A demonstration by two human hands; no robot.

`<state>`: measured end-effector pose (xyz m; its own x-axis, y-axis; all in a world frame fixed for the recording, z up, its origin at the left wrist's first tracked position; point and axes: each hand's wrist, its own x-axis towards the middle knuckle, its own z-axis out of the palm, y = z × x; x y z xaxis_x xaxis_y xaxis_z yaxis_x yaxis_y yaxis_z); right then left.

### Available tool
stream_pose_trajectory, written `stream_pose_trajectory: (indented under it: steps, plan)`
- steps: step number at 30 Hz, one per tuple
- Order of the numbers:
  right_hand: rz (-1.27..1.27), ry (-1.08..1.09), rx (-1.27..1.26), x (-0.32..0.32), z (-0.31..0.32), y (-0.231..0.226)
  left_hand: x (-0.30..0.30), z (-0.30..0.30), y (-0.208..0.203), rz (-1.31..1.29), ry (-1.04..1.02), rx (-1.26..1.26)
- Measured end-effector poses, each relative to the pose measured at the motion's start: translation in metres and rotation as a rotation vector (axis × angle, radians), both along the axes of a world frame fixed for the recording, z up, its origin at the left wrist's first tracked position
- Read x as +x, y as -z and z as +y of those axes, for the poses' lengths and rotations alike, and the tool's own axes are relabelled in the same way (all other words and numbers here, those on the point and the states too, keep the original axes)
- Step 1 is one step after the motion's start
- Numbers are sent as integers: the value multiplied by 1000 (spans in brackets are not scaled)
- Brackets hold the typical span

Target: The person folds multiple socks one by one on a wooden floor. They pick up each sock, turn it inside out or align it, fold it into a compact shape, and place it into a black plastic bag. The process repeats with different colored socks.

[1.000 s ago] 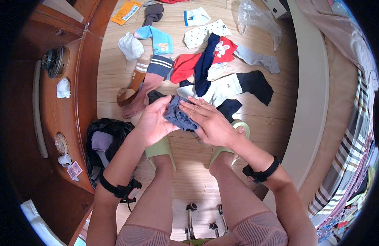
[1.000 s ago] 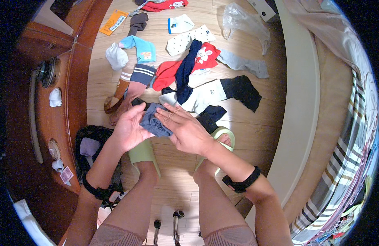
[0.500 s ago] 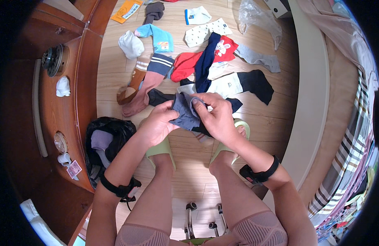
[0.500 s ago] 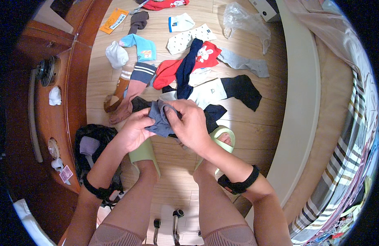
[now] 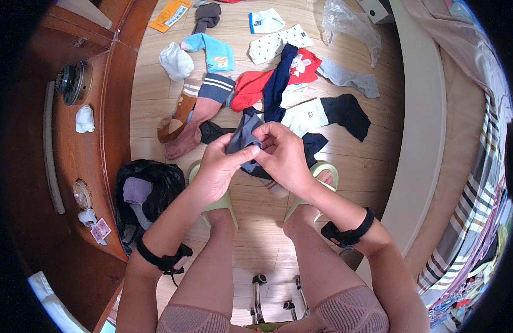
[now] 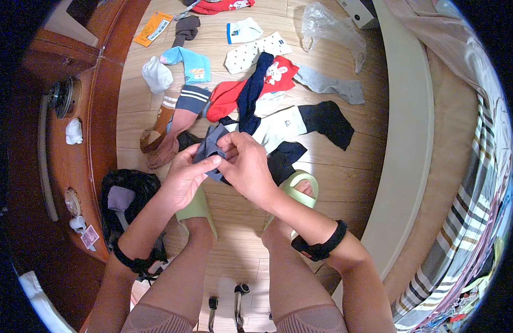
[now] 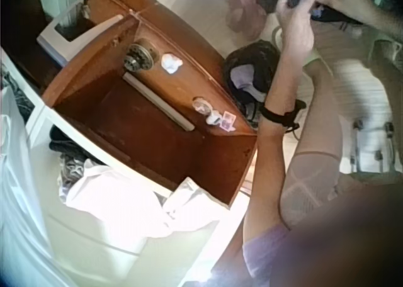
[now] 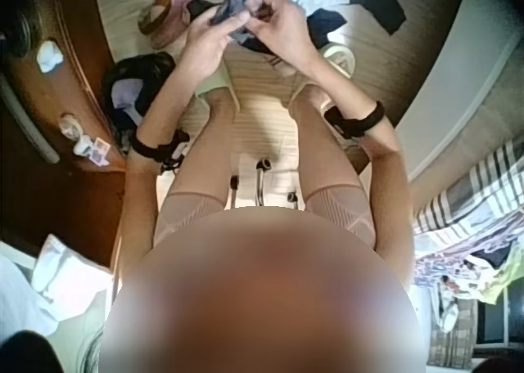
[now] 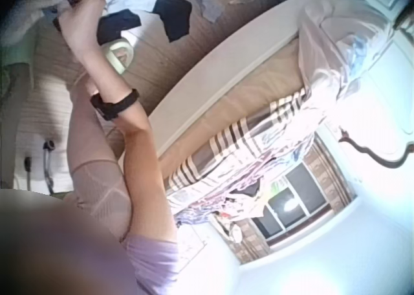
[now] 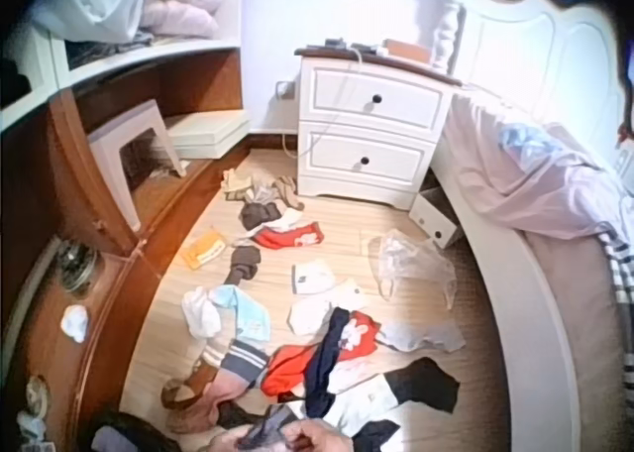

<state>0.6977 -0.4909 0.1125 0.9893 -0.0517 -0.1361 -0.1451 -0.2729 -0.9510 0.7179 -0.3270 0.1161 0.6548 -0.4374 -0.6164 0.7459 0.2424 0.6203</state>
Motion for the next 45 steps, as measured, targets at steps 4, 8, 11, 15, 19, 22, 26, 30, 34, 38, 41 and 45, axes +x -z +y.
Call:
stream_pose_trajectory:
  steps: [4,8,11,15,19,22,26,30,34,38,41,45]
  plan:
    - [155,-41,287,-1,4,14,-3,-1,9,11,-262,37]
    - [412,47,769,3,2,13,-1,8,21,112,-406,-35]
    - [545,82,1132,7,-7,14,7,7,3,184,-409,33]
    - [682,134,1409,12,-15,7,9,9,-4,178,-324,-184]
    - [606,-10,1518,20,-28,21,7,6,-10,224,-258,-285]
    - [565,-147,1627,24,-27,28,7,8,-9,257,-237,-364]
    - [768,140,1148,24,2,14,13,16,2,208,-132,-393]
    - [887,-27,1229,6,9,25,13,7,-16,174,-134,-487]
    - [706,15,1012,17,1,13,9,6,-13,17,-135,-270]
    - [684,-24,924,21,-20,2,7,10,-6,-57,-125,-142]
    - [610,-68,692,14,-19,6,2,15,7,-81,-92,-75]
    - [458,67,629,11,-16,30,3,18,10,-466,199,408]
